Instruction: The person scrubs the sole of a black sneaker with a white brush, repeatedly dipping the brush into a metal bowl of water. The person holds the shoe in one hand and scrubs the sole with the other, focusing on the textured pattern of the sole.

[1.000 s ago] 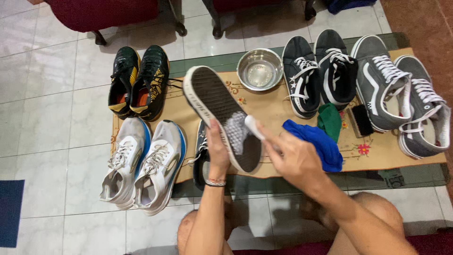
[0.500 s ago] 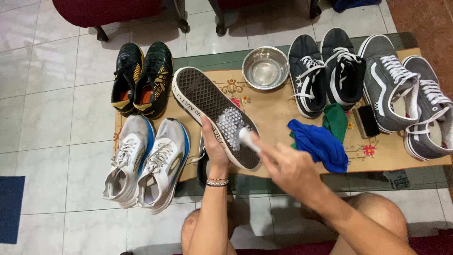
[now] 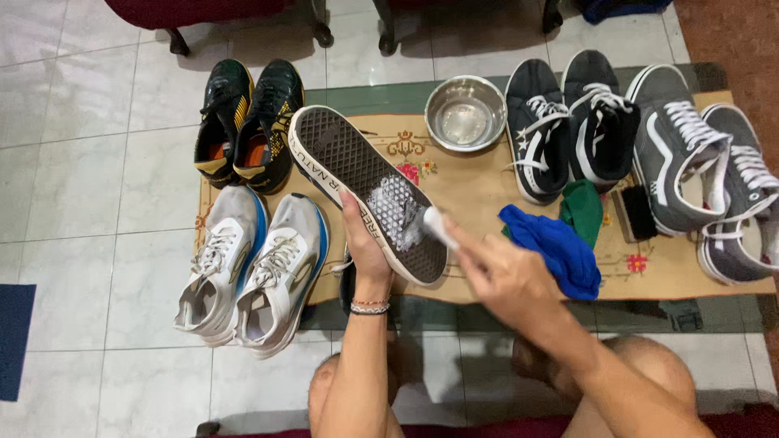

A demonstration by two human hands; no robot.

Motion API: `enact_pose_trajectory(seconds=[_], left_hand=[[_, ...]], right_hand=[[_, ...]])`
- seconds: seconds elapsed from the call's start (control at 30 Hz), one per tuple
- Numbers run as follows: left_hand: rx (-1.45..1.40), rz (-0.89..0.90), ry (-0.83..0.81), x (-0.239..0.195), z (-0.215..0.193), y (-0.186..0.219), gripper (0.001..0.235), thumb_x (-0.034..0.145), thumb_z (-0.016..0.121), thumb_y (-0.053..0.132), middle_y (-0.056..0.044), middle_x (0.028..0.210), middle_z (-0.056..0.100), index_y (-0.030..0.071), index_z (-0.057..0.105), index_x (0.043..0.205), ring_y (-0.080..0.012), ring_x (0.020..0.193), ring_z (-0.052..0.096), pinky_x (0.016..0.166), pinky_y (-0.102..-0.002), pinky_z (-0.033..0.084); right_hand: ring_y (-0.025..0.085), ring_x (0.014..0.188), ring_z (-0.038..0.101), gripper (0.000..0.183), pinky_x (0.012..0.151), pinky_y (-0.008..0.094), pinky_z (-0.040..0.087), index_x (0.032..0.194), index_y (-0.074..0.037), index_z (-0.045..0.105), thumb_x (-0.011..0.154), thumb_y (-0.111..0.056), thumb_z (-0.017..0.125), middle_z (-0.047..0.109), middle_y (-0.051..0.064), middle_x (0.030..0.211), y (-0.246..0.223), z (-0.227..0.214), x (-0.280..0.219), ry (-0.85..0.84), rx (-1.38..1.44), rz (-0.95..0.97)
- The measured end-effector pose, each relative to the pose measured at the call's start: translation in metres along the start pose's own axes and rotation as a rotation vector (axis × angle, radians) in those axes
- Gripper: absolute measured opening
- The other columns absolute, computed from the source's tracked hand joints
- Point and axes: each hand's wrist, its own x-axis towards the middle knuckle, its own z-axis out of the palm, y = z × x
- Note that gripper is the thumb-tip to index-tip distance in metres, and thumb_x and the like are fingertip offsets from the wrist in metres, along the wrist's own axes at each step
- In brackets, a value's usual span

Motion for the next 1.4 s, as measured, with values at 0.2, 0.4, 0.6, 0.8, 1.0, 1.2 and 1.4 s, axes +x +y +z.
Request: enact_pose_trajectory(seconds=[0.2, 0.4, 0.6, 0.8, 1.0, 1.2, 1.4], left_hand=[[-0.043, -0.017, -0.015, -0.001, 0.002, 0.002, 0.089, 0.122, 0.039, 0.065, -0.025, 0.189, 0.015, 0.004, 0.017, 0.183, -0.0441, 0.174, 0.018, 0.144, -0.061, 0.012], [-0.094, -0.033, 0.034, 0.003, -0.005, -0.019, 0.083, 0.122, 0.040, 0.061, -0.018, 0.191, 0.015, 0.009, 0.020, 0.184, -0.0372, 0.174, 0.021, 0.144, -0.059, 0.015], [-0.149, -0.054, -0.002, -0.004, 0.010, -0.003, 0.090, 0.120, 0.043, 0.065, -0.025, 0.189, 0.015, 0.006, 0.018, 0.183, -0.0434, 0.173, 0.021, 0.143, -0.061, 0.014], [-0.147, -0.037, 0.043, 0.000, 0.005, -0.008, 0.091, 0.120, 0.045, 0.065, -0.023, 0.191, 0.012, 0.007, 0.018, 0.185, -0.0416, 0.175, 0.017, 0.143, -0.061, 0.013], [-0.091, -0.057, -0.011, 0.006, -0.011, -0.030, 0.094, 0.120, 0.042, 0.067, -0.028, 0.189, 0.009, 0.007, 0.009, 0.185, -0.0471, 0.174, 0.012, 0.143, -0.064, 0.011], [-0.131, -0.080, 0.052, 0.012, -0.023, -0.053, 0.066, 0.115, 0.047, 0.055, -0.012, 0.148, 0.077, 0.003, 0.071, 0.148, -0.0205, 0.134, 0.072, 0.118, -0.037, 0.056], [-0.020, -0.068, -0.053, 0.005, -0.022, -0.050, 0.095, 0.121, 0.045, 0.067, -0.029, 0.187, 0.011, 0.005, 0.011, 0.184, -0.0497, 0.173, 0.012, 0.143, -0.064, 0.012]], right_hand=[[0.030, 0.062, 0.074, 0.035, 0.054, 0.043, 0.061, 0.139, -0.040, 0.083, 0.106, -0.038, 0.072, 0.060, 0.005, 0.067, -0.001, -0.002, 0.005, 0.049, 0.021, -0.014], [0.023, 0.058, 0.073, 0.043, 0.053, 0.038, 0.062, 0.147, -0.048, 0.077, 0.105, -0.038, 0.072, 0.058, -0.001, 0.067, -0.018, -0.001, -0.003, 0.060, 0.023, -0.091], [0.024, 0.062, 0.075, 0.041, 0.055, 0.038, 0.062, 0.145, -0.048, 0.079, 0.106, -0.039, 0.073, 0.062, -0.004, 0.068, -0.012, 0.010, -0.007, 0.082, 0.024, -0.036], [0.034, 0.068, 0.074, 0.044, 0.060, 0.049, 0.062, 0.151, -0.045, 0.076, 0.108, -0.038, 0.072, 0.061, 0.008, 0.072, 0.006, 0.003, 0.004, 0.042, 0.016, 0.018], [0.027, 0.058, 0.073, 0.035, 0.052, 0.042, 0.060, 0.139, -0.048, 0.082, 0.106, -0.041, 0.073, 0.060, 0.001, 0.065, -0.018, -0.007, -0.001, 0.068, -0.010, -0.054], [0.030, 0.057, 0.056, 0.059, 0.050, 0.046, 0.051, 0.169, -0.039, 0.060, 0.110, -0.037, 0.070, 0.049, 0.000, 0.076, -0.021, -0.001, -0.013, -0.030, -0.110, -0.133], [0.040, 0.061, 0.072, 0.049, 0.055, 0.054, 0.060, 0.154, -0.048, 0.073, 0.106, -0.036, 0.071, 0.059, 0.009, 0.068, -0.013, -0.005, -0.003, 0.005, 0.009, 0.018]])
